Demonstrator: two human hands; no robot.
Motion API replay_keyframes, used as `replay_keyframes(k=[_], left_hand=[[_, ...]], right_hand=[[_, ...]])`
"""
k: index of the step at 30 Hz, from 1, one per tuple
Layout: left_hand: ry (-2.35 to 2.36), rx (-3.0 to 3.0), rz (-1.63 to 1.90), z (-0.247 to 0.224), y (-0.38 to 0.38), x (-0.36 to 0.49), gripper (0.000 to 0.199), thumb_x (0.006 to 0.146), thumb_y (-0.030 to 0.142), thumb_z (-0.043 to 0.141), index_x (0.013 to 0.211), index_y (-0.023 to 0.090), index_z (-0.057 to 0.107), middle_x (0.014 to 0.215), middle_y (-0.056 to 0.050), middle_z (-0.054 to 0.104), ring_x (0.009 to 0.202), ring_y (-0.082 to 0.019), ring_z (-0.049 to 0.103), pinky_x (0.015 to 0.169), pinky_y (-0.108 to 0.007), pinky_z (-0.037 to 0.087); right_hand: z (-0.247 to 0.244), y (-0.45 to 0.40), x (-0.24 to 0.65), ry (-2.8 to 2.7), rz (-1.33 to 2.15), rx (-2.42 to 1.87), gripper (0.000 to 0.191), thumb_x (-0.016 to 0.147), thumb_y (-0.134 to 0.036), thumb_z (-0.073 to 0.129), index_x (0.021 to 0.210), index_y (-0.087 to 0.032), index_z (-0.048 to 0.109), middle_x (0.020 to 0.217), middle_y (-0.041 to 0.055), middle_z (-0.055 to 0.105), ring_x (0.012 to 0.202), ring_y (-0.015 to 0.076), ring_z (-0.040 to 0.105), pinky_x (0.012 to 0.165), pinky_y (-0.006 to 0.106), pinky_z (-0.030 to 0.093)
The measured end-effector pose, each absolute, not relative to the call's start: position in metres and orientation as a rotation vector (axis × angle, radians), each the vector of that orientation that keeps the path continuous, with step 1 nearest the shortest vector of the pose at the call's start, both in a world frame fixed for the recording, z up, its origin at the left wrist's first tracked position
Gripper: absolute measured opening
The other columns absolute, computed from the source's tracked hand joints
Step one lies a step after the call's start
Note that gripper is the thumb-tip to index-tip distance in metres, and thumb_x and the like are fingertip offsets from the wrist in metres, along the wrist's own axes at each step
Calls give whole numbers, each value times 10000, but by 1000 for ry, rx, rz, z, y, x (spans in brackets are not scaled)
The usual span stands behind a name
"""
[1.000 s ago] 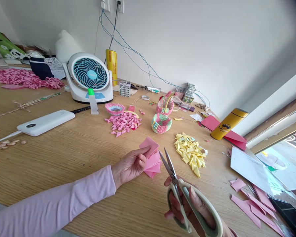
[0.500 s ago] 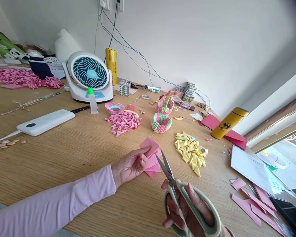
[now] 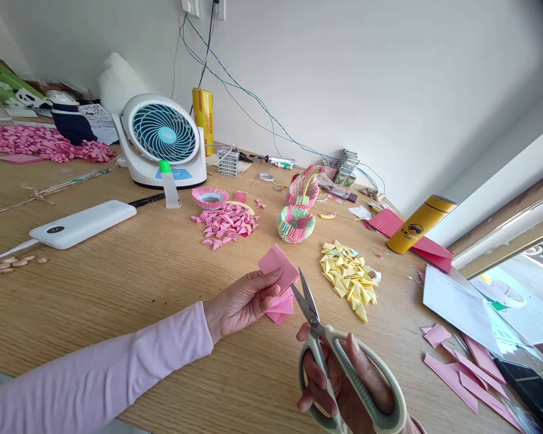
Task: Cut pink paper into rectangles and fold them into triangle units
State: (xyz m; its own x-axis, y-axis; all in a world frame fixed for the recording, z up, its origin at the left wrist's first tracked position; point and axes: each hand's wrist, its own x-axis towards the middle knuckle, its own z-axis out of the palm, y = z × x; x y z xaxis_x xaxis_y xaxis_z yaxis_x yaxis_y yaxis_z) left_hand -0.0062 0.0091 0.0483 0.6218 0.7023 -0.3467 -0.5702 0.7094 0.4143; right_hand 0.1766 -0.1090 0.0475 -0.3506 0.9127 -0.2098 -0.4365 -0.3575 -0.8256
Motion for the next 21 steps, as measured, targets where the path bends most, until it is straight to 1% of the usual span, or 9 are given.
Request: replay_keyframes(k=[2,5,8,10,14,19,21], left_hand=[[499,350,723,45,9,-5,175,910,79,527,800,24,651,599,-88,703,484,-127,680,431,-140,544],[448,469,720,41,8,-4,109,868,89,603,810,37,680,661,-95,729,513,-120,690,477,-133,558],[451,510,735,40,6,-3,60,822,95,666,835,46,700,722,-103,746,550,-123,703,487,-119,551],[457,531,736,41,5,-3,54,805,98,688,816,50,708,711,-103,747,573,-137,712,475,-119,542],[427,561,723,43,3,-3,72,769,123,732,797,58,721,670,-98,743,592,-152,719,437,-114,508],[409,589,709,42,2,-3,104,748,156,758,797,71,724,686,-102,746,611,-156,720,442,-125,486],[421,605,709,41,2,-4,140,731,177,776,812,73,726,697,-105,748,615,-158,720,451,-132,480]], right_hand=[[49,-110,177,-838,1824,-849,556,799,-656,542,1060,-180,660,662,-9,479,456,92,379,646,360,516],[50,-111,176,-830,1805,-838,533,787,-638,576,1050,-182,659,658,-14,476,460,90,378,636,334,507],[50,-112,174,-828,1810,-825,482,800,-603,589,1040,-190,653,645,-23,480,444,79,365,626,323,506],[51,-113,173,-827,1815,-818,445,824,-585,575,1029,-196,648,629,-34,478,417,63,336,607,313,508],[55,-115,170,-835,1853,-754,381,866,-552,548,994,-204,635,582,-60,473,372,33,300,541,264,495],[56,-118,172,-827,1885,-726,389,897,-543,510,1039,-200,625,582,-60,484,372,25,323,544,252,494],[56,-119,173,-811,1910,-726,386,900,-537,510,1046,-199,623,569,-62,476,369,26,329,526,233,476]])
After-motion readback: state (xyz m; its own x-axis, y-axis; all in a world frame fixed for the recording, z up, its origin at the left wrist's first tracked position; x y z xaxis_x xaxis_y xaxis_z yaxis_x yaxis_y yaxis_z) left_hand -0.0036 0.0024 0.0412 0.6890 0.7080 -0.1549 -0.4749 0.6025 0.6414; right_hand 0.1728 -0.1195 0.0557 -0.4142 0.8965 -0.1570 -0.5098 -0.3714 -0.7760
